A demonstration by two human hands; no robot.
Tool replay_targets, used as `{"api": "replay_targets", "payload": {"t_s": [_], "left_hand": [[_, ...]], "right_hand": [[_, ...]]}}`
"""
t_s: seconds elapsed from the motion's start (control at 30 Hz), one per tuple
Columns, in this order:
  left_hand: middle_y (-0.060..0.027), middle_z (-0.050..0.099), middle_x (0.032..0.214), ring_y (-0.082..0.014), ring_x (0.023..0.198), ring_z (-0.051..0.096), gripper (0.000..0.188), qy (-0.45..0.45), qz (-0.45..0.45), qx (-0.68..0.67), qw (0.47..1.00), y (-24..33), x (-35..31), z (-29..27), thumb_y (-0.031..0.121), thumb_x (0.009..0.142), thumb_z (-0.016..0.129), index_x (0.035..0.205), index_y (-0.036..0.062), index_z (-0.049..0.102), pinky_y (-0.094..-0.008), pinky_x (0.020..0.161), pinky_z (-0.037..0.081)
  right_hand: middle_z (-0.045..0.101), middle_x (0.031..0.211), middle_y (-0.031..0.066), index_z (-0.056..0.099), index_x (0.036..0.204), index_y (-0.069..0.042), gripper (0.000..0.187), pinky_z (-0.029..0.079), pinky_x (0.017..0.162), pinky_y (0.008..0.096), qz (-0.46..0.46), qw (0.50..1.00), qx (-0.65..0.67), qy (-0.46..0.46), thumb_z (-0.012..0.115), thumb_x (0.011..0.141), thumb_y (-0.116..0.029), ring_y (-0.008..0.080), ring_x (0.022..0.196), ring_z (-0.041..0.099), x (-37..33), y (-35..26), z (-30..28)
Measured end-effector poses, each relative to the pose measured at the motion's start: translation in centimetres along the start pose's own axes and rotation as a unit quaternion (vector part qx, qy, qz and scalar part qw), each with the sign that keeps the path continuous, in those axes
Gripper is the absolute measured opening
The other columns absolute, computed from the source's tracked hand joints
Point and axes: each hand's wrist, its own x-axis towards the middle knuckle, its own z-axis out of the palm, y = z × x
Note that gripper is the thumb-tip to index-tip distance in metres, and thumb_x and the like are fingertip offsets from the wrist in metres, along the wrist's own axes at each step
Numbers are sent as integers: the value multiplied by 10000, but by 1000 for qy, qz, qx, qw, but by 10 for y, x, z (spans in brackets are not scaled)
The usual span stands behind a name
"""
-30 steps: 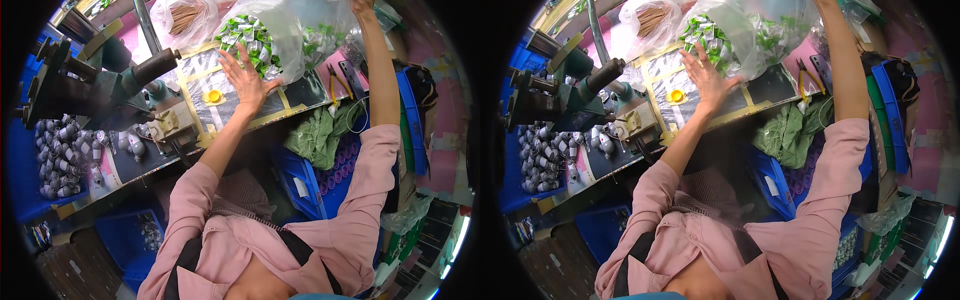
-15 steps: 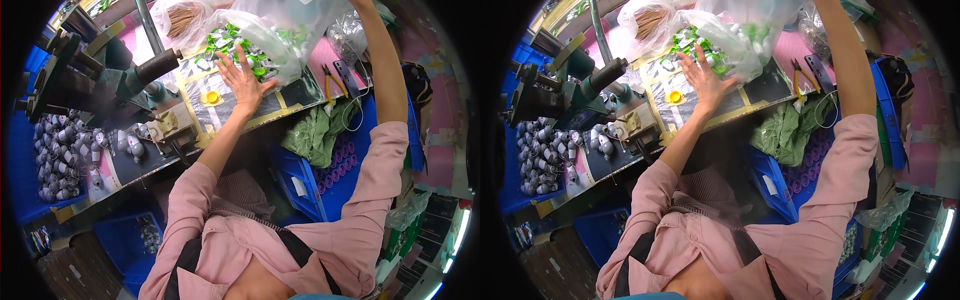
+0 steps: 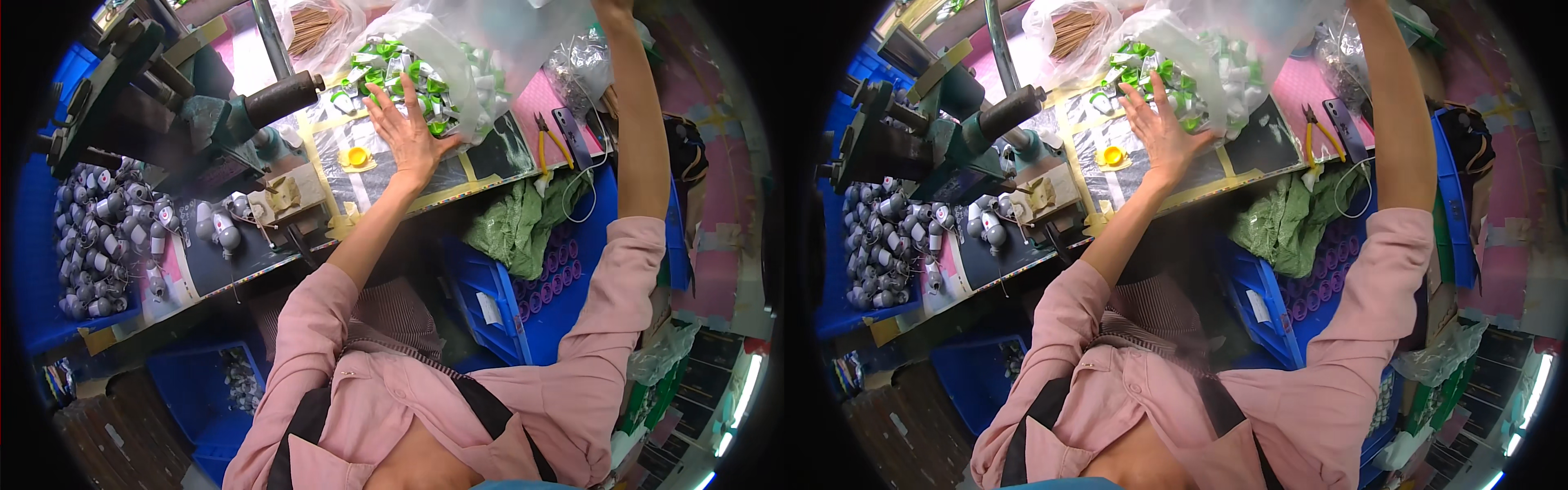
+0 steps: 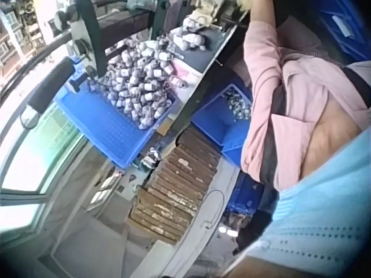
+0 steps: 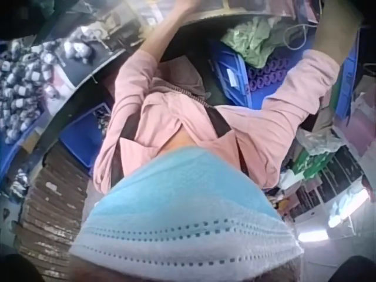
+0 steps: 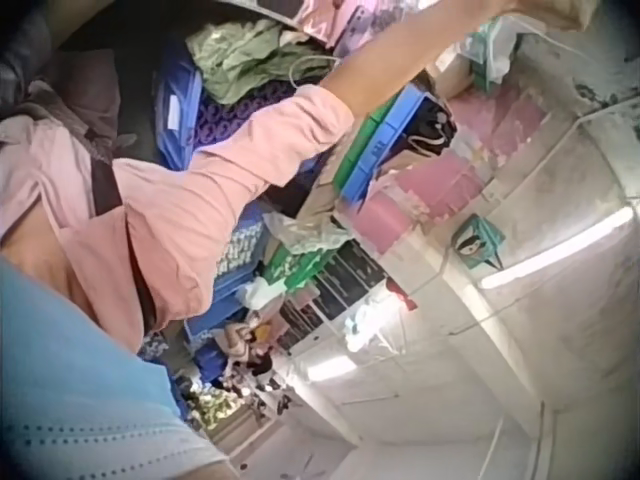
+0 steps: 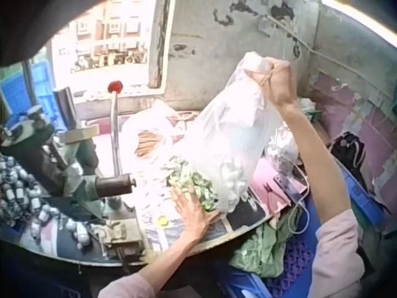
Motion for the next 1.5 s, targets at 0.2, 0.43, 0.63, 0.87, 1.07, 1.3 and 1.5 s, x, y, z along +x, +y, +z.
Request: {"api": "replay_targets", "payload": {"t_s": [0.2,0.43,0.63,0.87,1.07,1.3,1.5], "left_hand": [[-383,-98,1612,-646,1457,10,1568,-11,13,0,1000,-1,-2,0,495,465,989,1642,227,-12,-720,1148,147],[-389,-104,1608,-634,1467,-18,1562,-11,7,5,1000,-4,-1,2,488,456,996,1638,221,11,-717,1158,125],[-382,-82,1614,-625,1470,-8,1582,-16,8,27,999,-7,-3,3,529,433,987,1636,179,22,-694,1176,108],[-355,-33,1623,-598,1484,11,1426,18,15,73,997,-13,-2,16,415,550,963,1627,98,82,-669,1192,107],[-370,1,1616,-600,1483,47,1510,-31,-7,81,996,-7,-8,9,490,501,969,1618,57,50,-666,1183,151],[-400,-8,1609,-627,1471,48,1519,-37,17,36,999,-9,-17,-7,586,494,942,1635,119,55,-706,1141,192],[-392,-44,1614,-586,1500,-1,1454,-139,38,-9,990,4,-29,-38,459,536,972,1628,99,81,-677,1181,132]], "right_hand": [[557,589,73,645,741,38,407,443,576,343,57,991,24,-117,814,832,-321,110,598,475,-23,30,3],[710,775,184,730,913,21,348,506,622,440,78,944,-221,-231,806,808,-303,325,676,672,-84,68,20],[734,1015,98,723,1112,-46,268,534,803,331,-188,971,-146,-10,748,907,-217,232,906,700,-151,-4,35],[677,922,131,705,1112,-9,297,534,720,357,43,958,166,-230,768,865,-160,252,818,677,-259,-72,81],[671,901,50,700,1174,13,320,500,650,276,206,911,219,-282,755,902,-146,122,720,606,-268,-57,78],[659,962,29,664,1145,9,266,487,611,218,433,745,455,-223,743,906,-76,69,667,577,-282,-63,48],[638,914,-7,611,1091,-41,198,449,576,184,425,757,468,-167,713,922,-54,37,737,571,-287,-81,23]]}}
